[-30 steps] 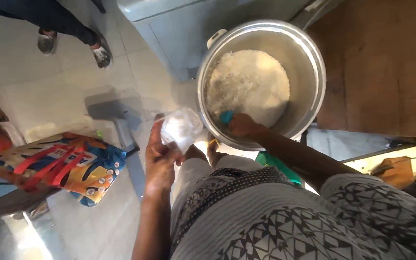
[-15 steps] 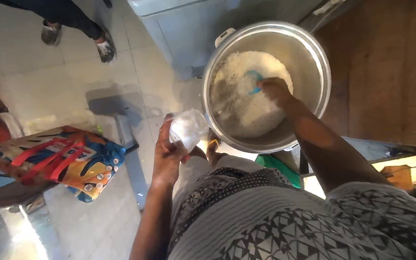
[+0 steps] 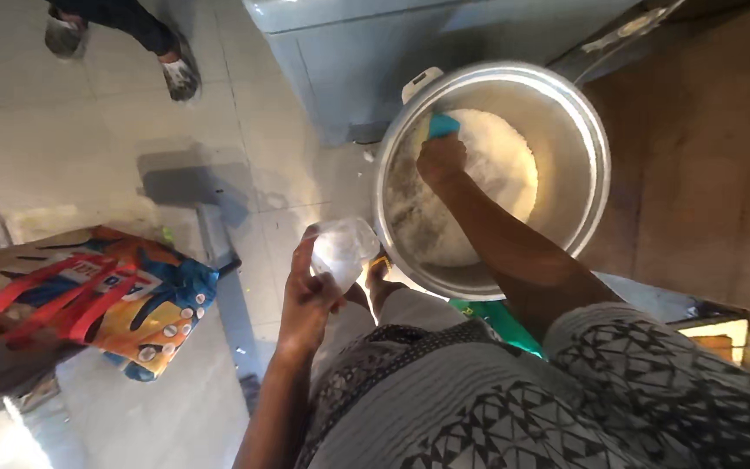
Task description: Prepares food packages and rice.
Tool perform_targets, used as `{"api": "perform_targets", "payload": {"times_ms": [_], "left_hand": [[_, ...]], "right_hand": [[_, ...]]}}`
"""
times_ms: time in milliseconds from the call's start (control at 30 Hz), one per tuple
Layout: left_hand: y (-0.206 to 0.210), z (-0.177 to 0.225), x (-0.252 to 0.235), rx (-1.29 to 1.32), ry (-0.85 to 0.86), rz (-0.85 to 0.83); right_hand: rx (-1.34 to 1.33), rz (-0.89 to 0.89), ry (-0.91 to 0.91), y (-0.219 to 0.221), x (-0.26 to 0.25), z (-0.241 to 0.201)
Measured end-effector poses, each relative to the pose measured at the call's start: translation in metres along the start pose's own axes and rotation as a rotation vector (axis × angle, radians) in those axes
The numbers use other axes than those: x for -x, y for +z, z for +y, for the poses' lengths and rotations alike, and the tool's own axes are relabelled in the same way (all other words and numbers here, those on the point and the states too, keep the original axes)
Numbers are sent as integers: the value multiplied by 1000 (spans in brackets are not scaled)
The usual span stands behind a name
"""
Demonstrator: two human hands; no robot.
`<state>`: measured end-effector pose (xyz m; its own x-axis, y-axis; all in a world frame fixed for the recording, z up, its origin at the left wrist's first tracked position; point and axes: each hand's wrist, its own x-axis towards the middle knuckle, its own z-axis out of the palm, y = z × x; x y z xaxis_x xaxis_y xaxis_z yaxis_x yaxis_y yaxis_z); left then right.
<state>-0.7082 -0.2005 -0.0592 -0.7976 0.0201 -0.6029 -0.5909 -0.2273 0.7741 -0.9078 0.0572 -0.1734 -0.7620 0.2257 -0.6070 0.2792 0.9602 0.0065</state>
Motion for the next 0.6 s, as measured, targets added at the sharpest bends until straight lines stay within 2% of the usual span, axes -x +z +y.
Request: {"api": "perform_targets", "payload": {"times_ms": [167,300,500,600], "left_hand": [[-10,9,-6,-9,4,-16],[-15,14,-9,-44,-2,-12],[-17,21,-6,-85,32,-28],[-15,21,-2,-83,47,-41]], "right_hand": [[50,-33,-111,31,0,3],[27,-63,-274,43,11,13],[117,-256,-600,57,43,42],[191,-341,-706,65,61,62]]}}
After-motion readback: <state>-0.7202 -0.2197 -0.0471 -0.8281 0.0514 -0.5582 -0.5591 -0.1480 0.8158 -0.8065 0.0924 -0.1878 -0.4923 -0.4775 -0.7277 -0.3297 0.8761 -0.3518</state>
